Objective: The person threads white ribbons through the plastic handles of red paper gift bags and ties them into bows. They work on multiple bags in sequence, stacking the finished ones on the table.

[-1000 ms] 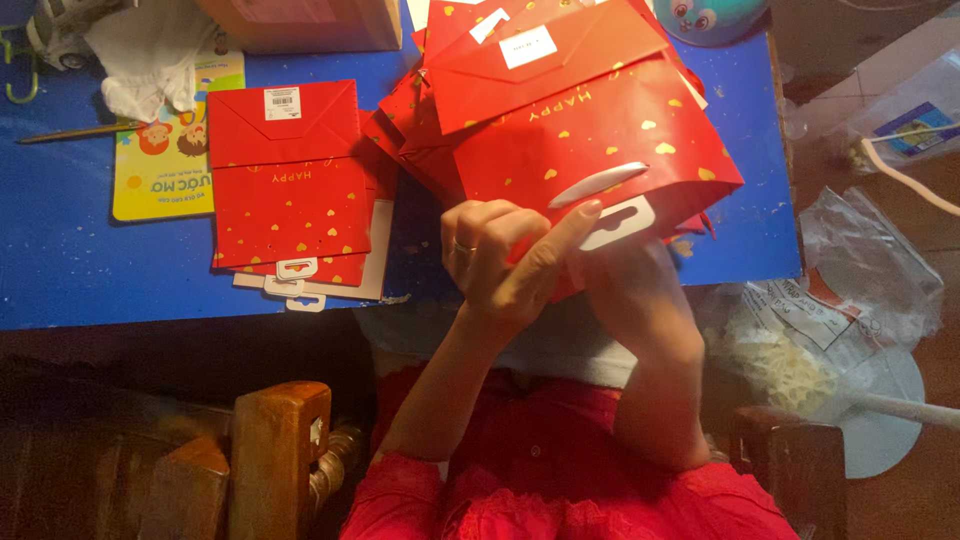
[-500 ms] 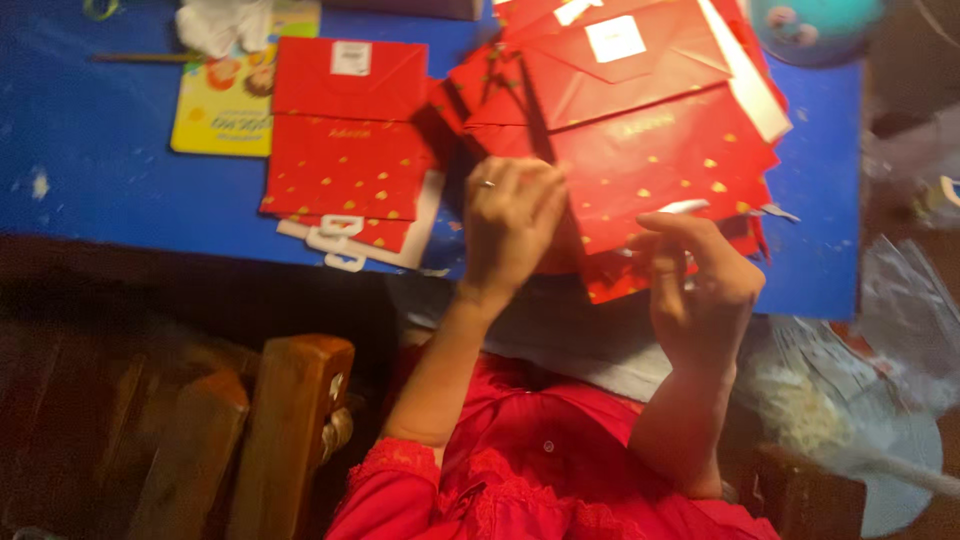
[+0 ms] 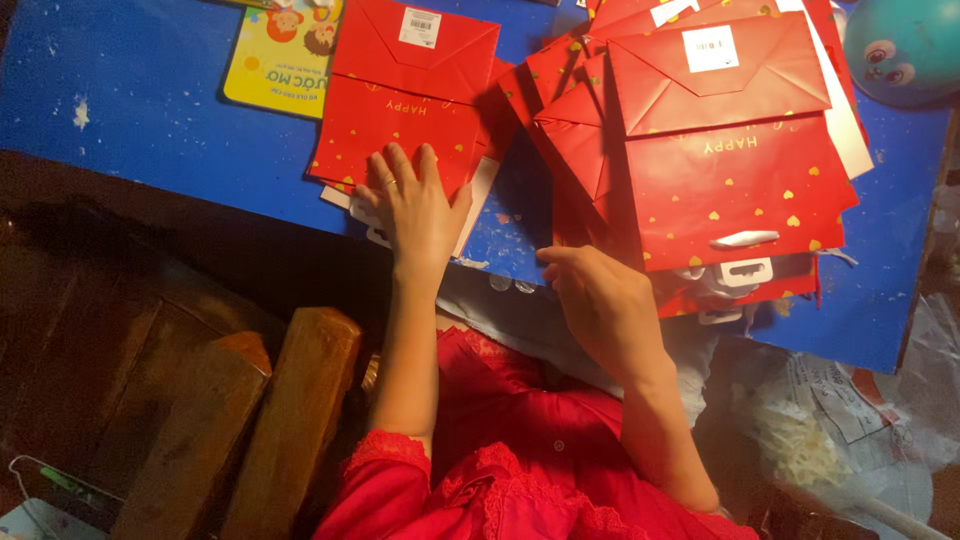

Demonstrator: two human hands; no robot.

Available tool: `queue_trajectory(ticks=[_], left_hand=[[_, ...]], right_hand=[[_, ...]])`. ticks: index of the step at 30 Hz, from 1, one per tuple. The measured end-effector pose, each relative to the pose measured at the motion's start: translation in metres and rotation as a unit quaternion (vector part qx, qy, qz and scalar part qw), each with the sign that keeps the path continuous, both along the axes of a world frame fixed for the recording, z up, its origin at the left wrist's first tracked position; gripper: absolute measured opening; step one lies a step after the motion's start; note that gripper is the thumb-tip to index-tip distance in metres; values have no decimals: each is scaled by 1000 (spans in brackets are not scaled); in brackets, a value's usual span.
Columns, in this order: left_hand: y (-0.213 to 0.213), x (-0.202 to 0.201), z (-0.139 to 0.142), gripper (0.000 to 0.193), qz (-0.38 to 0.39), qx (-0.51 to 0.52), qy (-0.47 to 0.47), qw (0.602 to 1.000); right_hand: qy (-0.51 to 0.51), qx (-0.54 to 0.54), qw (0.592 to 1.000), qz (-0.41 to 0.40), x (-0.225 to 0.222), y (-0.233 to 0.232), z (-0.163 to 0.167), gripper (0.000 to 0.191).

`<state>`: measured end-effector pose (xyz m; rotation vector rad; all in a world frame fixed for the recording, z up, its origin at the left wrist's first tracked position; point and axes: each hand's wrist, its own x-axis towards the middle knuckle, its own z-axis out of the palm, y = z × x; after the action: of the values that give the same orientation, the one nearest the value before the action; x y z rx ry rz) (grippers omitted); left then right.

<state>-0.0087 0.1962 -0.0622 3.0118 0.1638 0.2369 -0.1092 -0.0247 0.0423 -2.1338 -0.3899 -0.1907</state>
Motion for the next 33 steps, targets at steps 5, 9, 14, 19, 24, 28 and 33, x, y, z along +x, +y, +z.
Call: queue_trajectory(ticks=[5,9,14,19,24,28,33], left_hand=[[4,1,12,71,-33,-30,31,998],[8,-3,22,82,-79,-44,34,995],[14,-5,25,53,-115,-65,-13,991],[21,-1,37,23,-117,-188,-54,974],[18,-23,77,15,-126,-230,-178,948],[-5,-56,112,13,-131,-257,-208,935],[-45,-87,143,15,-203,-313,-170,912]], right_hand=[[-5,-21,1000,19,1,4,-6,18],[25,-14,999,24,-2,5,-8,17],[11,-11,999,32,-4,4,-9,18],[10,-8,1000,27,-5,4,-8,17],[19,-6,999,32,-5,9,-5,32],[34,27,997,61,-5,12,-9,64],[85,62,990,99,-9,15,-34,98]])
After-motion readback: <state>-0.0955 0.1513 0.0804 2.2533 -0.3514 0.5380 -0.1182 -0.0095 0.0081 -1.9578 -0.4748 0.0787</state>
